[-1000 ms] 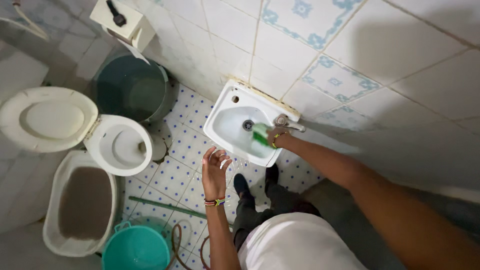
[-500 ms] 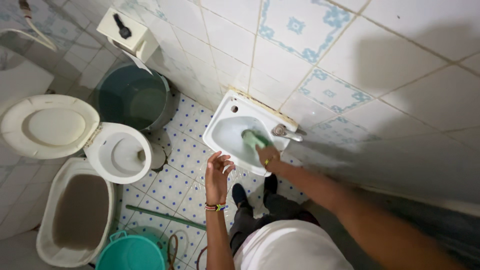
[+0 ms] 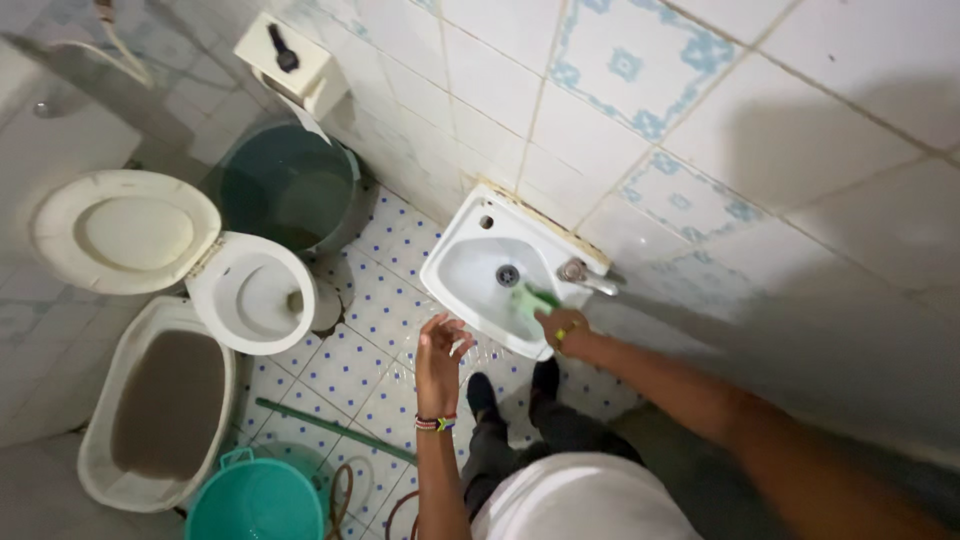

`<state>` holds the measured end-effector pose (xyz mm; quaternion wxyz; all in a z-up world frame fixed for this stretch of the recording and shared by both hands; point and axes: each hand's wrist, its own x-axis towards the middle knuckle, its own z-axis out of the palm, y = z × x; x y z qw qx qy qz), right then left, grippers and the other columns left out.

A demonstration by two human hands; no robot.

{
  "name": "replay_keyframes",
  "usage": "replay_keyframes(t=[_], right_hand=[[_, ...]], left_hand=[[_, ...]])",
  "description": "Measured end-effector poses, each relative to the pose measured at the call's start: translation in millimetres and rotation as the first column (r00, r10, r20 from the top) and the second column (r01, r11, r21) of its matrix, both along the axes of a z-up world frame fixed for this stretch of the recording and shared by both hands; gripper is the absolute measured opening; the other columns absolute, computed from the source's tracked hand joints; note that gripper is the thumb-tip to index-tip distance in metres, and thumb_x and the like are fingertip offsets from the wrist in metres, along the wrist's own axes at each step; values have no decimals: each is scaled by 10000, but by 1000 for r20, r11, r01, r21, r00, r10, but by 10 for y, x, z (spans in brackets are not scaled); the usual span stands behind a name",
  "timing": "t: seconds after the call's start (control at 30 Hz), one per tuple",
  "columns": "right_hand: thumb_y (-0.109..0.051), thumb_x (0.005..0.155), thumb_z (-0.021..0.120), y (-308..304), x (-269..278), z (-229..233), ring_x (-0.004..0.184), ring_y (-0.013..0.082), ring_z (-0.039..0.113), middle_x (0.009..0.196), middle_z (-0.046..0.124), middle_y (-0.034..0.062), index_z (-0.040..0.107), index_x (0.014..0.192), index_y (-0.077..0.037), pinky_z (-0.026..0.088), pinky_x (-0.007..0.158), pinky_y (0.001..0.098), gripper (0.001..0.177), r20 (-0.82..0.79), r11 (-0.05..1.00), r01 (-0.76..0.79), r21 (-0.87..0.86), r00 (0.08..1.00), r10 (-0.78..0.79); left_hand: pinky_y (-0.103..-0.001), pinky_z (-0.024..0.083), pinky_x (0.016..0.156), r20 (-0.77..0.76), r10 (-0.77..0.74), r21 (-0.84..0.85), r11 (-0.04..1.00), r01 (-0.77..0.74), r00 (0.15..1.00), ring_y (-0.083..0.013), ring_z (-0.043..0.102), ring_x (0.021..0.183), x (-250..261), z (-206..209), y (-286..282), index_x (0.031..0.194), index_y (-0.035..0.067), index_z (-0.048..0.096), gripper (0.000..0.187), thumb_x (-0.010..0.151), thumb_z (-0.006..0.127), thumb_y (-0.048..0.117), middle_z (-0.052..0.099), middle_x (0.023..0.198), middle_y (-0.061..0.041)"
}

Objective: The person scrubs the interior of a small sink using a green brush.

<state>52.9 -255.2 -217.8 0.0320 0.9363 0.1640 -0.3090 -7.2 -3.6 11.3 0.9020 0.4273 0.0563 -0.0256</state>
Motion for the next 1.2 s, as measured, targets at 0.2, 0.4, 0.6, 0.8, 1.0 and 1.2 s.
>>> replay_keyframes(t=[0.2,0.4,0.6,0.8,1.0,1.2], right_hand=[[-341,920,413,228,300,641,812,342,656,979,656,220,195,1457,-224,526,710,411,592,-376,914,369,169,881,-287],[-355,935,379,158,182,640,871,363,637,1004,639,221,151,1470,-249,498,792,455,591,-278,949,282,142,931,-235],[-338,916,418,-7,174,234,1005,355,577,1143,559,210,194,1433,-239,474,825,471,572,-181,997,64,39,982,-55],[-329,927,374,345,551,141,903,344,642,1009,668,214,194,1460,-168,509,804,446,585,-253,982,178,57,955,-158],[-354,915,353,87,183,508,817,359,661,978,630,224,151,1458,-191,508,768,457,602,-246,962,223,158,952,-181],[-139,836,477,50,-1062,3546,1081,328,593,1012,605,156,430,1145,-78,504,897,404,318,45,675,157,721,961,-271]], left_hand=[[-402,444,899,-43,33,-31,999,-34,999,-213,557,982,-75,-31,74,1235,65,497,481,930,453,434,593,1092,-92],[-393,445,891,-25,1,-17,1000,-1,1000,-200,560,989,-39,-4,44,1218,58,516,475,930,457,431,594,1077,-85],[-395,452,884,12,17,16,1000,-18,1000,-202,566,974,33,5,100,1121,35,538,432,953,474,428,607,1084,-89],[-379,475,817,18,-10,578,816,-2,1000,-212,587,893,111,752,13,1068,61,589,344,870,526,333,639,1020,-91],[-479,386,765,-222,-503,897,-442,-28,835,-291,541,897,-295,2516,-299,943,72,633,302,734,641,290,609,881,-119],[-458,409,764,-452,-673,835,-550,13,585,-288,561,890,-402,2953,-724,983,84,639,297,740,647,255,627,902,-113]])
